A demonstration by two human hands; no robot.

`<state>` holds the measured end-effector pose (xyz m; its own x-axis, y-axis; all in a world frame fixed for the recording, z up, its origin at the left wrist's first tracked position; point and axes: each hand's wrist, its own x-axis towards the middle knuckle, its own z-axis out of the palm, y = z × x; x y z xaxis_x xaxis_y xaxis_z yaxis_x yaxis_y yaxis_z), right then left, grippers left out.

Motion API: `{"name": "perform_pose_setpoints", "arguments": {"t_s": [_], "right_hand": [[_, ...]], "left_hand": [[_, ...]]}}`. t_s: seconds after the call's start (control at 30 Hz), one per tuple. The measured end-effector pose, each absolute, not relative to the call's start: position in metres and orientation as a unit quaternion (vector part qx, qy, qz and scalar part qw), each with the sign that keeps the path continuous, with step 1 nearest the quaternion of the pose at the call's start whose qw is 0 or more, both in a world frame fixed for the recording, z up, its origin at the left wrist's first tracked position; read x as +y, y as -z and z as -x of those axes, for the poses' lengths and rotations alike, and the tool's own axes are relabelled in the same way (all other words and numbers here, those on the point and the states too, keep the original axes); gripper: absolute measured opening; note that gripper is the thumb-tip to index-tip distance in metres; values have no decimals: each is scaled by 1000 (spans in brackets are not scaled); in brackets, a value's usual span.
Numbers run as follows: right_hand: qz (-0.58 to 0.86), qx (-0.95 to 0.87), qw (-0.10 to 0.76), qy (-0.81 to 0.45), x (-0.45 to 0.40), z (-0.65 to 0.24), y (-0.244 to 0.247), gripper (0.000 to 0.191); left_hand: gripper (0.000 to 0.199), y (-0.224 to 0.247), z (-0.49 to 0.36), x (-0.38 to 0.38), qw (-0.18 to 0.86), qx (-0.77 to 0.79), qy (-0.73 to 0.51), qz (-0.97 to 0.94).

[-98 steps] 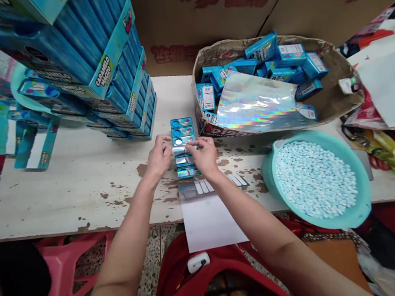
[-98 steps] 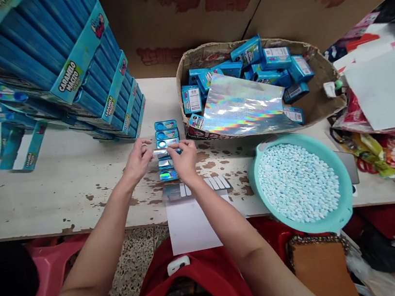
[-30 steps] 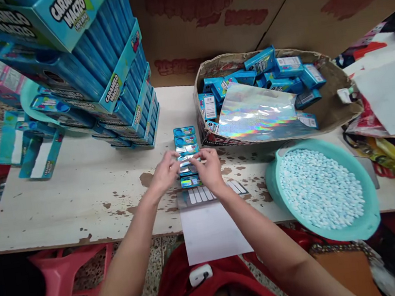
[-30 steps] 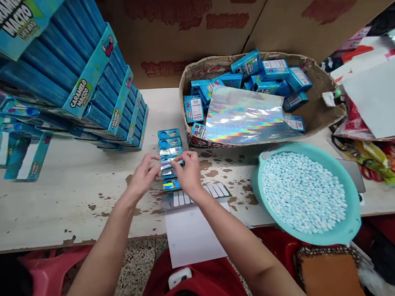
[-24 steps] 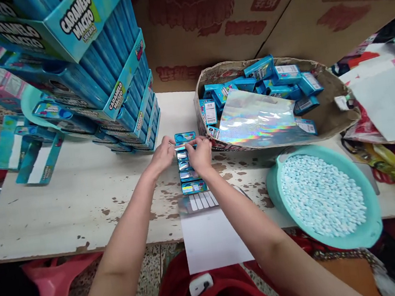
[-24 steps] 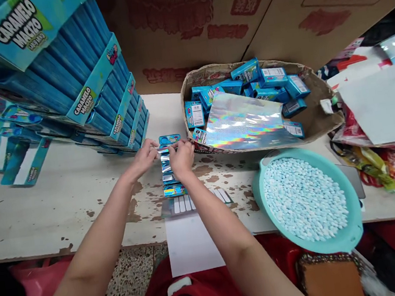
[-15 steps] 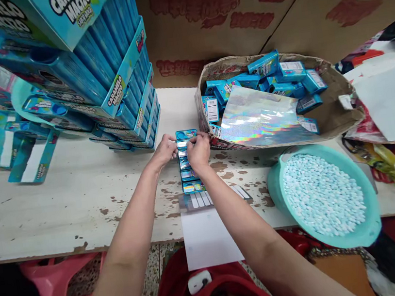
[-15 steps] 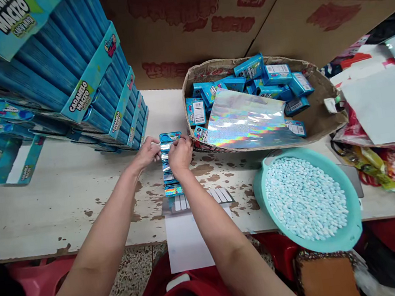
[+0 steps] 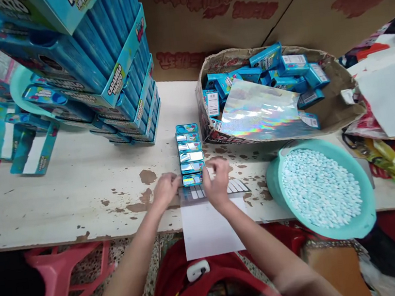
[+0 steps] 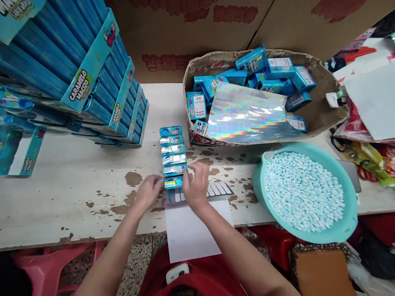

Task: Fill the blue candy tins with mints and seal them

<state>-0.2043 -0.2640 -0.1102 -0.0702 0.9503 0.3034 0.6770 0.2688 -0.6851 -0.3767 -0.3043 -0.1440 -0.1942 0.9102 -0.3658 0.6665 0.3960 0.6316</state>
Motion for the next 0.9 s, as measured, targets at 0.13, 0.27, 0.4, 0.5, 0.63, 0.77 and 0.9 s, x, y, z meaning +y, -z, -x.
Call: {"name": "perform_pose_setpoints", "arguments": {"t_s": [0.13,0.27,0.4,0.5,0.63,0.77,0.9], "right_hand": [[539,-727,344,-249,-335,168,154,36],[543,-731,333,-245,-348,159,185,58],[512,-789,258,-219,-343,165,189,43],[486,-836,174,-190,-346,173,183,38],[438,-873,130,-173,-356,176,179,42],[401,-883,146,-195,-360,166,173,30],[399,-868,175,-239,-351,159,146,13]], "left_hand": [[24,154,347,-354,345,753,-124,-546],[18,162,333,-365,364,777,-148,-492],[18,167,332,-363,436,772,-214,-410],[17,169,331,-363,449,760,-251,-397],[18,169,328,-363,442,768,-260,-385],[17,167,327,-361,431,779,-251,-380],[19,168,328,-358,402,797,-235,-384]]}}
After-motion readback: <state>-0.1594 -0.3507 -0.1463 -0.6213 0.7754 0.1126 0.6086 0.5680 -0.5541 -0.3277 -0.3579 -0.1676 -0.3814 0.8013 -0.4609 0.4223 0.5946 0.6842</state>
